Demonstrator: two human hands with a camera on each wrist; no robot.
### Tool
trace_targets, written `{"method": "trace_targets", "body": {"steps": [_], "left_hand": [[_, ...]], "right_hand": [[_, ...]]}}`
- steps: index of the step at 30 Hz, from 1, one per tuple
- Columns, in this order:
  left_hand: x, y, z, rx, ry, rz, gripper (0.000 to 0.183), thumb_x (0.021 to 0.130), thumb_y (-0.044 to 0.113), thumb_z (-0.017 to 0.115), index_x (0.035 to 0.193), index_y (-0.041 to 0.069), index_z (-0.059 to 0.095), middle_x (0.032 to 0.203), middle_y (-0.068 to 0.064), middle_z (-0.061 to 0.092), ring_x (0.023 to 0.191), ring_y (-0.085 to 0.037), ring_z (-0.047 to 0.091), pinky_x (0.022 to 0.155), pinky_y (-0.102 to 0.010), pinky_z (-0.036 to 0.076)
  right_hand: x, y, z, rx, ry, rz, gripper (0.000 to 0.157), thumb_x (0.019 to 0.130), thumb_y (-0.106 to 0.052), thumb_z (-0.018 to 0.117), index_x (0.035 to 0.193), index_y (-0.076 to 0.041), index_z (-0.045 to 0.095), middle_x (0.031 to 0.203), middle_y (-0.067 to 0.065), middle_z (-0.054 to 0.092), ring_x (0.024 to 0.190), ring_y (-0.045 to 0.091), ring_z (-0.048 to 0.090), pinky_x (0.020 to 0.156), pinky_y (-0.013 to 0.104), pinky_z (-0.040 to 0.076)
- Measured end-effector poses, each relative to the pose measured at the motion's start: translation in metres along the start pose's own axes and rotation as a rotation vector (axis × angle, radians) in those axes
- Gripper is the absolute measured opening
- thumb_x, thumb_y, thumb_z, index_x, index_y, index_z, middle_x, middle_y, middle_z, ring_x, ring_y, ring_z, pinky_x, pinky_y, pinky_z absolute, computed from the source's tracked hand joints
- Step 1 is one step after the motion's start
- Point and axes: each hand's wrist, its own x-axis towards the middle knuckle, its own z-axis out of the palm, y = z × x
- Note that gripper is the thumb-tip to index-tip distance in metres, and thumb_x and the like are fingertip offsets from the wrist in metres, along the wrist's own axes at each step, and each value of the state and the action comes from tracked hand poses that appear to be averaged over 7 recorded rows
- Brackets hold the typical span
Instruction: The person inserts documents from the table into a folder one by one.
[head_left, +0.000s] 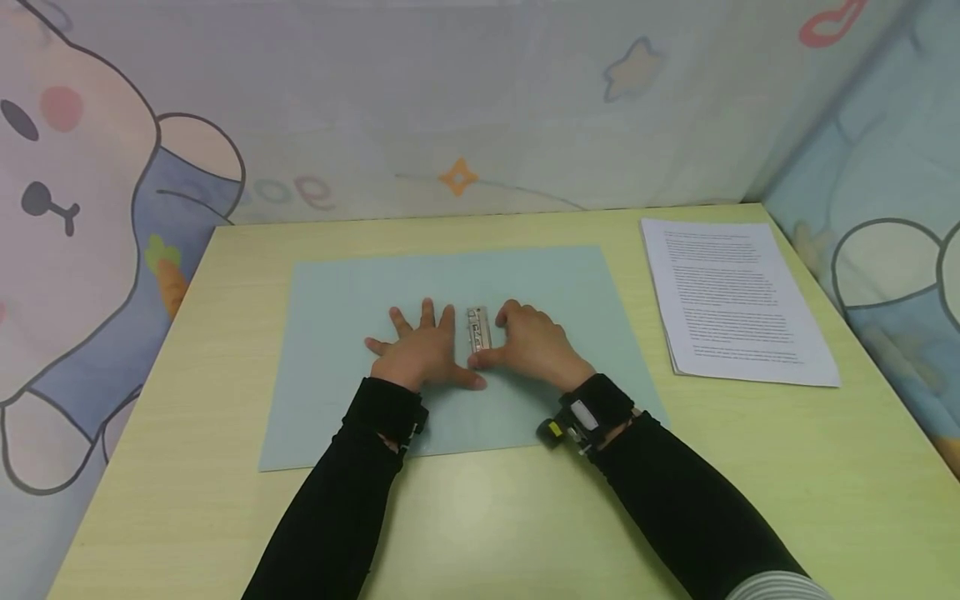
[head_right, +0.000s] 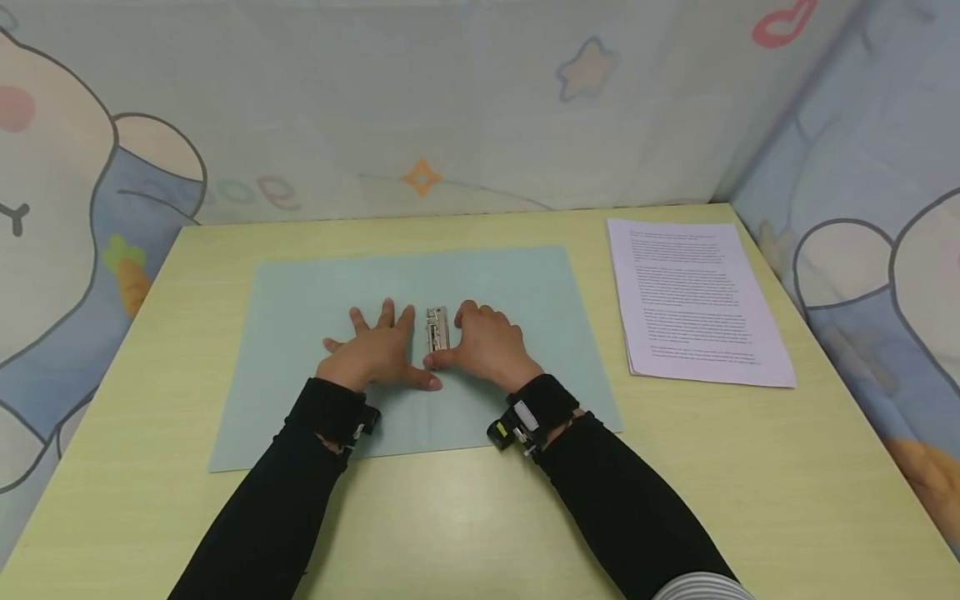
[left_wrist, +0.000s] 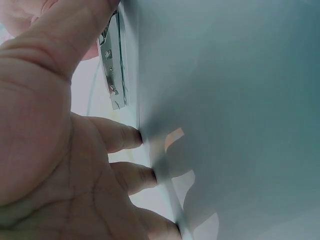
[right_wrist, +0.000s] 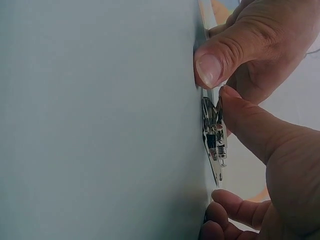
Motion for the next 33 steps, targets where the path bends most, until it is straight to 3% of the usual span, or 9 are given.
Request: {"method": "trace_targets", "body": {"steps": [11, 33], "left_hand": [[-0.0004, 0.0011, -0.0005, 0.004, -0.006, -0.001, 0.132, 0.076, 0.074, 0.083, 0.172, 0.02, 0.01, 0.178, -0.016, -0.004, 0.155, -0.062, -0.011, 0.105, -0.094, 0.011], [0.0015, -0.0003, -0.0003, 0.009, -0.009, 0.0, 0.133, 0.075, 0.074, 0.083, 0.172, 0.02, 0.01, 0.178, -0.016, -0.003, 0.156, -0.062, -0.01, 0.105, -0.094, 0.012]], "right_hand": [[0.0024, -0.0001, -0.0005, -0.018, -0.012, 0.0, 0.076, 0.082, -0.06, 0.085, 0.125, -0.003, 0.058, 0.111, 0.013, 0.066, 0.095, 0.028, 0.062, 0.08, 0.047, 0.054], [0.0017, -0.0038, -0.0023, -0.032, -0.025, 0.003, 0.075, 0.084, -0.058, 0.084, 0.129, -0.004, 0.058, 0.115, 0.015, 0.065, 0.101, 0.031, 0.062, 0.086, 0.052, 0.053]]}}
